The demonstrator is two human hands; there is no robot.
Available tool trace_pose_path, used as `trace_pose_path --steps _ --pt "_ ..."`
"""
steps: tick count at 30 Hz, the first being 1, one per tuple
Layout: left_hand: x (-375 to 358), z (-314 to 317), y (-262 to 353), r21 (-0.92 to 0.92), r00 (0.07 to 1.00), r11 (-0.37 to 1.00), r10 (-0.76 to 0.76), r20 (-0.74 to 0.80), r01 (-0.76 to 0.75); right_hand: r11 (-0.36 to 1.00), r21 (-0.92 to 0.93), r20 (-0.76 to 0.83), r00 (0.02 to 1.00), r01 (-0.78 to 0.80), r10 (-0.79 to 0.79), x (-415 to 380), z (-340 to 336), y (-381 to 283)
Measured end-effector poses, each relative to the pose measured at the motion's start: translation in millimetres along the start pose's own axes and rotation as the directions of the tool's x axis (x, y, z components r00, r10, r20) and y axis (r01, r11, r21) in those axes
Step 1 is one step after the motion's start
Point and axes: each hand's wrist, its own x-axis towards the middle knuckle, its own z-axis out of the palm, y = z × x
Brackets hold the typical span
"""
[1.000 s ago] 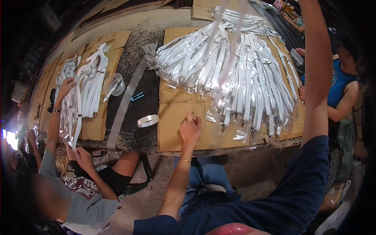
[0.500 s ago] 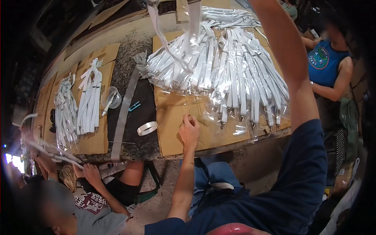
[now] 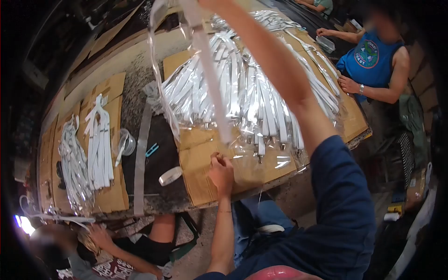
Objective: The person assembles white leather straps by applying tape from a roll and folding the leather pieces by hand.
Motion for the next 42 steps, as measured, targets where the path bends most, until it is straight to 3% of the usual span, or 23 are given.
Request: trace_pose_path --steps 1,2,3,5,6,8,13,15,16,21,23,24,28,30,31,33,37,38,39,42 --pt "0.7 -2.0 3.2 -0.083 0.999 0.996 -0.037 0.020 0.039 0.997 -0.070 0.145 0.988 -0.033 0.043 -10.6 -8.2 14.5" --pt "3.0 -2.1 4.3 0.024 0.999 0.999 -0.045 0.024 0.044 0.988 -0.141 0.283 0.954 -0.060 0.099 -20.8 -13.6 34.0" --pt "3.9 -2.4 5.0 0.026 0.999 0.999 -0.030 0.027 0.029 0.988 -0.142 0.271 0.958 -0.054 0.091 -32.6 -12.8 60.5" --pt "3.0 0.2 3.4 0.011 1.000 1.000 -0.011 -0.001 0.011 0.876 0.212 0.139 0.901 -0.433 0.412 -52.6 -9.9 107.9" --pt "2.8 3.0 -1.5 0.077 0.998 0.995 0.061 -0.032 -0.058 0.878 0.214 0.131 0.904 -0.427 0.408 -57.4 -14.7 120.5" --pt "1.7 5.3 -2.8 0.099 0.998 0.993 0.063 -0.031 -0.060 0.862 0.155 0.049 0.876 -0.482 0.481 -69.2 -26.3 151.7" --pt "2.3 6.0 -0.8 0.123 0.997 0.990 0.072 -0.028 -0.068 0.905 -0.044 -0.017 0.906 -0.422 0.422 -60.1 -44.2 246.9" --pt "1.8 7.3 -1.0 0.149 0.995 0.985 0.093 -0.033 -0.087 0.812 -0.321 -0.015 0.860 -0.488 0.510 -52.8 -52.9 264.1" --pt "0.9 7.3 -0.6 0.151 0.996 0.985 0.083 -0.028 -0.078 0.781 -0.361 -0.080 0.851 -0.510 0.519 -51.3 -55.6 272.2" --pt "2.9 5.0 5.4 0.199 0.995 0.975 0.102 -0.009 -0.099 0.821 -0.361 -0.012 0.882 -0.442 0.470 -48.2 -71.3 339.9" --pt "3.1 6.2 2.8 0.205 0.994 0.973 0.113 -0.010 -0.109 0.739 -0.416 -0.166 0.843 -0.530 0.512 -50.3 -73.1 328.0" --pt "3.0 6.6 1.8 0.208 0.992 0.971 0.127 -0.015 -0.121 0.685 -0.409 -0.208 0.793 -0.603 0.573 -55.4 -74.3 301.5" --pt "2.8 6.9 3.0 0.231 0.990 0.964 0.141 -0.026 -0.132 0.699 -0.431 -0.230 0.819 -0.570 0.526 -56.0 -73.7 324.6" --pt "3.2 6.0 5.2 0.255 0.994 0.962 0.107 -0.017 -0.099 0.843 -0.185 -0.076 0.863 -0.505 0.500 -54.7 -72.7 346.5" --pt "3.3 6.4 5.0 0.256 0.994 0.962 0.108 -0.021 -0.099 0.845 -0.182 -0.073 0.864 -0.503 0.499 -55.3 -72.4 344.9" --pt "2.6 5.9 3.7 0.259 0.995 0.961 0.102 -0.011 -0.096 0.881 0.026 0.031 0.881 -0.473 0.472 -57.9 -72.8 341.0" --pt "2.4 7.6 2.4 0.255 0.995 0.962 0.102 -0.019 -0.094 0.869 -0.003 0.052 0.868 -0.494 0.494 -60.5 -79.2 343.4" --pt "2.3 8.1 2.3 0.254 0.995 0.963 0.094 -0.018 -0.087 0.840 -0.351 -0.032 0.902 -0.414 0.431 -64.7 -81.6 346.3" --pt "1.8 7.6 1.9 0.255 0.996 0.964 0.084 -0.018 -0.076 0.688 -0.656 -0.082 0.936 -0.310 0.343 -69.0 -82.2 348.9" --pt "2.5 7.5 1.4 0.224 0.991 0.967 0.133 -0.033 -0.122 0.670 -0.666 -0.109 0.932 -0.327 0.346 -75.9 -82.9 344.5"
